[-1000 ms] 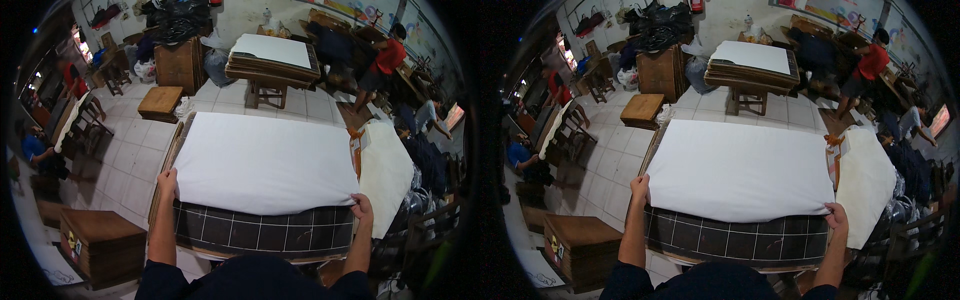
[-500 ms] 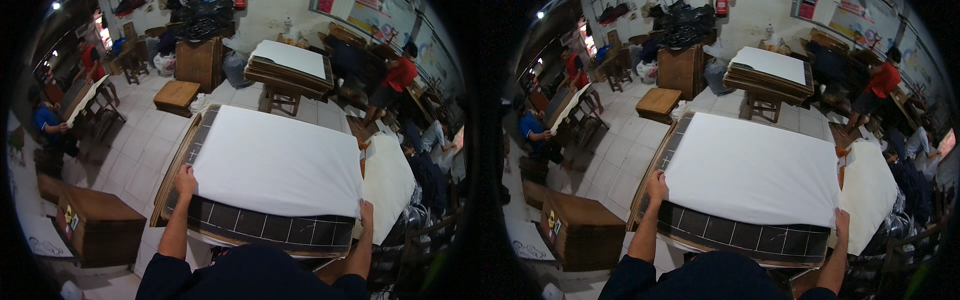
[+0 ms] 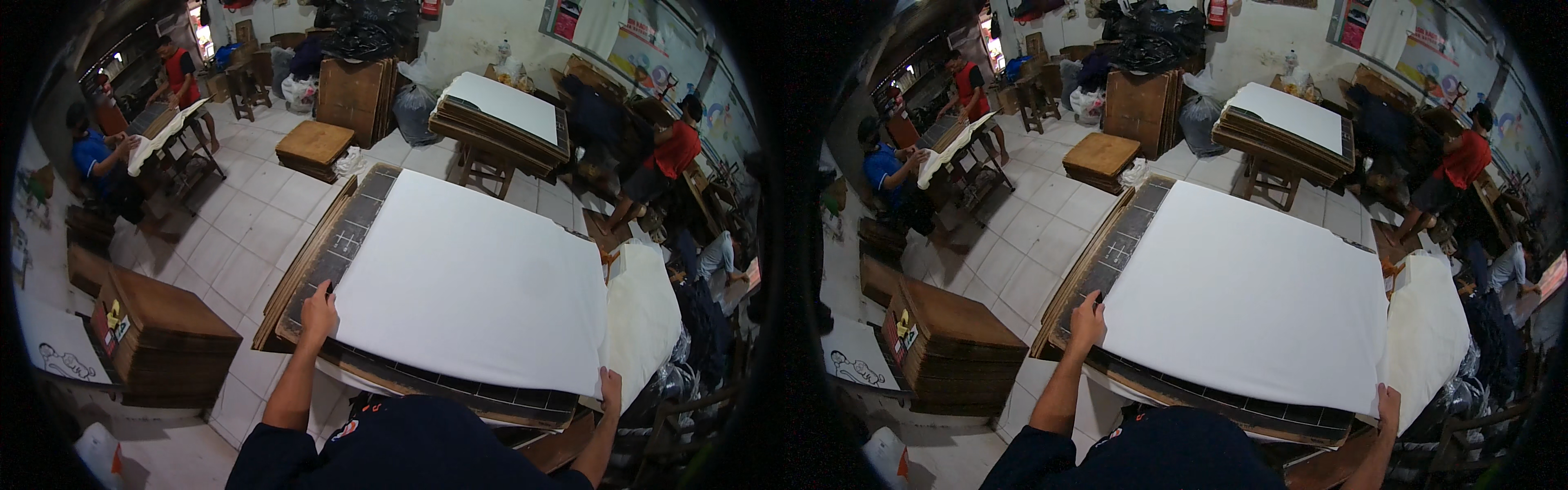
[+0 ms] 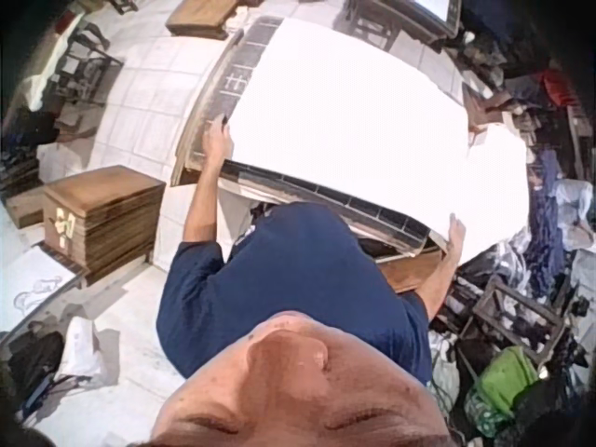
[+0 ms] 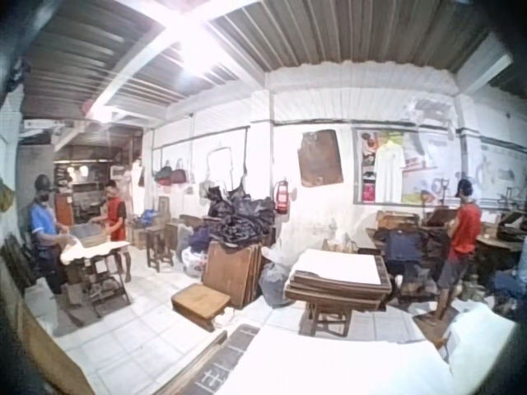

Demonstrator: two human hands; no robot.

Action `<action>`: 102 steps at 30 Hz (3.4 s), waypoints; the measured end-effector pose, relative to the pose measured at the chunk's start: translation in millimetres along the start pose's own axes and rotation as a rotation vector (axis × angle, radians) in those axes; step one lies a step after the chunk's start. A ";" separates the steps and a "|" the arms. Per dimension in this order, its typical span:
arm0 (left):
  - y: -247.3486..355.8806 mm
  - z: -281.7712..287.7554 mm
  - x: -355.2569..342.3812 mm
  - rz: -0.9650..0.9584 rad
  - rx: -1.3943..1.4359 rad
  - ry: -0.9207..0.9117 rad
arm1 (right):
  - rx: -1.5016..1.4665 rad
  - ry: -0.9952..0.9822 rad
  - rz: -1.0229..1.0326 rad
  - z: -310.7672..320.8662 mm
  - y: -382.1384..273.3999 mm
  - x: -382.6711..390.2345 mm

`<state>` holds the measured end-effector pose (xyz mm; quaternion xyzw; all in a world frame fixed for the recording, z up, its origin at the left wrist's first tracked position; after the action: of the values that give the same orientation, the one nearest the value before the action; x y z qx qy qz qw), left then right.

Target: The person places a white fabric onto a screen-printing frame, smooths it, and lifts the frame to inspect the underside. The person repeats this process multiple times, handling the fabric and frame by hand.

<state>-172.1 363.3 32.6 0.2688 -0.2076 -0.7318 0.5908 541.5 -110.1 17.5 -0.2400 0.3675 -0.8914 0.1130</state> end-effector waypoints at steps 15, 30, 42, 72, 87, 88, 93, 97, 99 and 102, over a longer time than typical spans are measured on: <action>0.5 17.8 15.7 -0.119 0.157 0.162 | 0.034 0.208 0.090 -15.6 -21.9 40.4; -9.6 38.8 61.6 -0.154 0.027 0.112 | 0.050 0.132 0.038 -18.5 13.3 79.3; -14.0 38.7 90.5 -0.032 0.075 0.021 | 0.188 0.200 0.077 1.7 11.7 72.9; -7.1 43.7 105.4 -0.157 -0.001 -0.035 | 0.050 0.083 -0.061 -3.4 36.2 86.9; -7.3 42.2 107.6 -0.165 0.010 -0.021 | 0.100 0.153 -0.047 -7.1 53.6 80.1; -6.7 41.5 107.6 -0.177 0.017 -0.019 | 0.141 0.162 -0.046 -7.6 55.2 80.0; -2.8 44.6 107.8 -0.244 0.052 0.034 | 0.094 0.161 -0.059 -6.7 61.0 78.6; -10.7 46.7 110.5 -0.063 0.003 0.078 | -0.006 0.140 -0.059 -10.6 68.1 74.5; -3.6 52.8 112.7 -0.055 -0.013 0.218 | -0.038 0.113 -0.099 -17.6 78.0 72.8; -9.3 44.5 123.0 0.092 0.108 0.306 | -0.061 0.117 -0.070 -25.9 88.5 78.6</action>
<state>-226.8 244.6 42.9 0.3986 -0.1663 -0.6423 0.6332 462.9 -186.6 -34.1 -0.2036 0.3918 -0.8957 0.0527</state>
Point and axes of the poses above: each hand's wrist, its own x-axis away from the middle knuckle, its own z-axis out of the back of the hand, y = z × x, the point moved 9 cm from there along -x, towards the middle knuckle, and after that the axes turned 11 degrees about -z, right-handed, at the moved point
